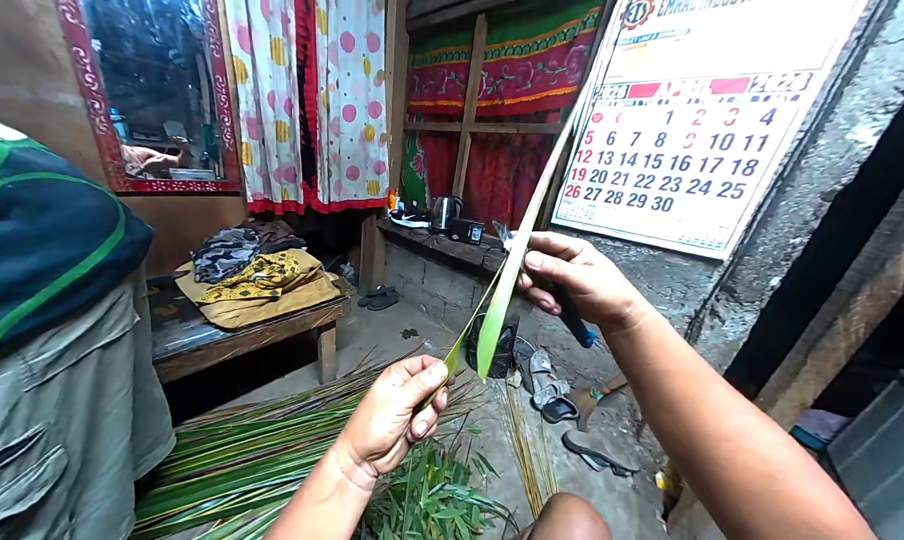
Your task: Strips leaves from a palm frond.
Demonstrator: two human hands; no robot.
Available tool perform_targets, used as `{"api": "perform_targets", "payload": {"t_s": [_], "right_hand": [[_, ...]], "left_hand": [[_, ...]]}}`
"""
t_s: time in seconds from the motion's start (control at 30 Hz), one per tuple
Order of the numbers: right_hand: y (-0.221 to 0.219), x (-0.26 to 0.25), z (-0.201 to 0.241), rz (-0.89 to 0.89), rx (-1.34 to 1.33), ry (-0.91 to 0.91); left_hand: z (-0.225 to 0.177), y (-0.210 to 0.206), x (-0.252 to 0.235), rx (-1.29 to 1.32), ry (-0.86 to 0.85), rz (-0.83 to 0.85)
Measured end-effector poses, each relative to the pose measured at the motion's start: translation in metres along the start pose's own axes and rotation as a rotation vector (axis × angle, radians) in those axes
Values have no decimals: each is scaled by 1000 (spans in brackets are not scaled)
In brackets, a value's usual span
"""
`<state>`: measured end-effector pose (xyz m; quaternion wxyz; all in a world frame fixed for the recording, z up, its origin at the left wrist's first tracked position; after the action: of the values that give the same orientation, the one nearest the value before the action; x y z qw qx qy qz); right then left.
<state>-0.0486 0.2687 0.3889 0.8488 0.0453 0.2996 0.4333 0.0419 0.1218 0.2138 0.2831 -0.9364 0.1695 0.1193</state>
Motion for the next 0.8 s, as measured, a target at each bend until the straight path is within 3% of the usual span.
{"api": "perform_targets", "payload": {"t_s": [0.53,0.8], "right_hand": [[61,-108,61,-199,187,-95],[138,-146,103,-472,174,-107]], "left_hand": [[7,90,34,-13,-41,-174],[24,138,34,-82,-20,-269]]}}
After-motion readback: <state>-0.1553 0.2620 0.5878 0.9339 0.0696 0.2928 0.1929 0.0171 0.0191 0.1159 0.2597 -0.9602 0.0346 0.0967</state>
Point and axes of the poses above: each hand's wrist, its own x-axis away from the middle knuckle, its own y-axis out of the back of the hand, z = x × y, the point moved 10 cm from there along -x, towards the middle knuckle, and after that the axes turned 3 degrees about z, right-handed, at the moved point
